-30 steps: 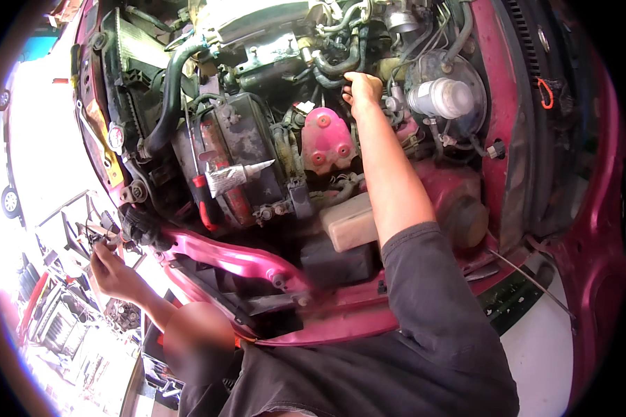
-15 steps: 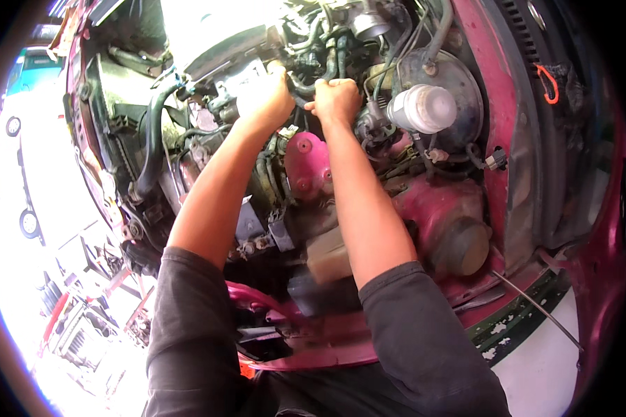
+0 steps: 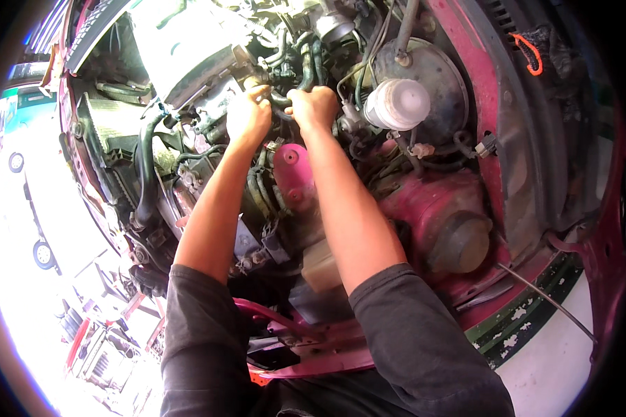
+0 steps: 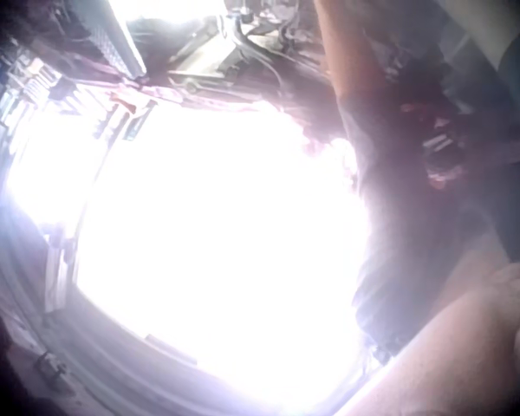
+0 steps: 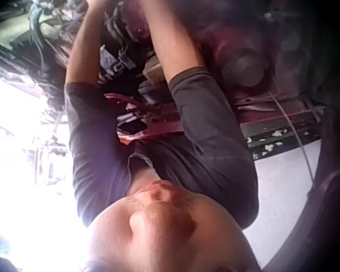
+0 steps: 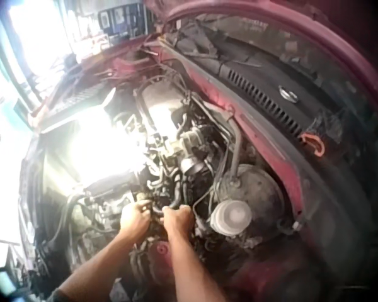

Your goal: The person disconnects electrical connectors and a hose from a car engine by hand and with a screwdriver, applies a substance from a tube to a component, and reconnects the parts.

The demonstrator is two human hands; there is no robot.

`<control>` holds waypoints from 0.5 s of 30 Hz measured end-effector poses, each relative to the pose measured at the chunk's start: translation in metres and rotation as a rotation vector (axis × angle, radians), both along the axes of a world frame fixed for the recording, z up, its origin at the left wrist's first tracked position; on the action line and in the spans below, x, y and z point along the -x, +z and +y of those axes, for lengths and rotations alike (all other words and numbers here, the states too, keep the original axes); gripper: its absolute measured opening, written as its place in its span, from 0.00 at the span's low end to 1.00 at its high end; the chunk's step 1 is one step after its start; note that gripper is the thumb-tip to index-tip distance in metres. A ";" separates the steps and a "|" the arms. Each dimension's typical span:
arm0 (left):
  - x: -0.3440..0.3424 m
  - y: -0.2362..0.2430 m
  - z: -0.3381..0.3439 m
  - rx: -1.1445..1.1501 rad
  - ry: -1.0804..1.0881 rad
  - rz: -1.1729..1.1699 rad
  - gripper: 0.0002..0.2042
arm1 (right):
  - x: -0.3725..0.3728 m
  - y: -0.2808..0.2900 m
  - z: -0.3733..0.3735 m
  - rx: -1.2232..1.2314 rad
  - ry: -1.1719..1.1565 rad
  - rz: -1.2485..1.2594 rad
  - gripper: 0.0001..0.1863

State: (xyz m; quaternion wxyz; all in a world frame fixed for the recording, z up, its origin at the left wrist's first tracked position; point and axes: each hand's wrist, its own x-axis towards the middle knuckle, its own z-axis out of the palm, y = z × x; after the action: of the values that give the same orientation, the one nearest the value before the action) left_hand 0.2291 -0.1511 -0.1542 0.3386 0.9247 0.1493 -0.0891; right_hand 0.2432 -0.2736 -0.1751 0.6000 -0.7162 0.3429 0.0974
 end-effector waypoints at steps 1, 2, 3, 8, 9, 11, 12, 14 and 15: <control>0.003 0.001 0.002 0.065 0.026 -0.002 0.15 | 0.000 0.005 -0.001 -0.009 -0.012 0.026 0.15; 0.005 0.001 0.002 0.076 0.020 -0.033 0.16 | 0.001 0.011 -0.003 -0.019 -0.022 0.051 0.15; 0.009 0.001 0.001 0.067 0.011 -0.069 0.16 | 0.001 0.016 -0.003 -0.029 -0.030 0.077 0.15; 0.017 0.019 -0.030 0.051 0.044 -0.115 0.19 | 0.002 0.021 -0.010 -0.410 -0.190 0.009 0.15; 0.020 0.017 -0.036 0.016 0.025 -0.224 0.21 | -0.004 0.004 -0.009 -0.480 -0.296 -0.003 0.13; 0.022 0.025 -0.048 0.128 0.114 -0.106 0.24 | -0.004 0.004 -0.017 -0.712 -0.243 0.021 0.11; 0.023 0.021 -0.048 0.154 0.134 -0.099 0.24 | -0.006 -0.005 -0.017 -0.799 -0.241 0.043 0.10; 0.027 0.017 -0.046 0.230 0.175 -0.112 0.25 | -0.006 -0.005 -0.014 -0.810 -0.167 0.052 0.13; 0.030 0.015 -0.045 0.257 0.181 -0.116 0.25 | -0.006 -0.005 -0.012 -0.791 -0.149 0.054 0.15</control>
State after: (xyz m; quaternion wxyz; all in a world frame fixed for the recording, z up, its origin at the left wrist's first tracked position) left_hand 0.1994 -0.1958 -0.1396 0.4687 0.8602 0.1997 -0.0229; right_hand 0.2490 -0.2854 -0.1799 0.8253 -0.4007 0.3457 0.1970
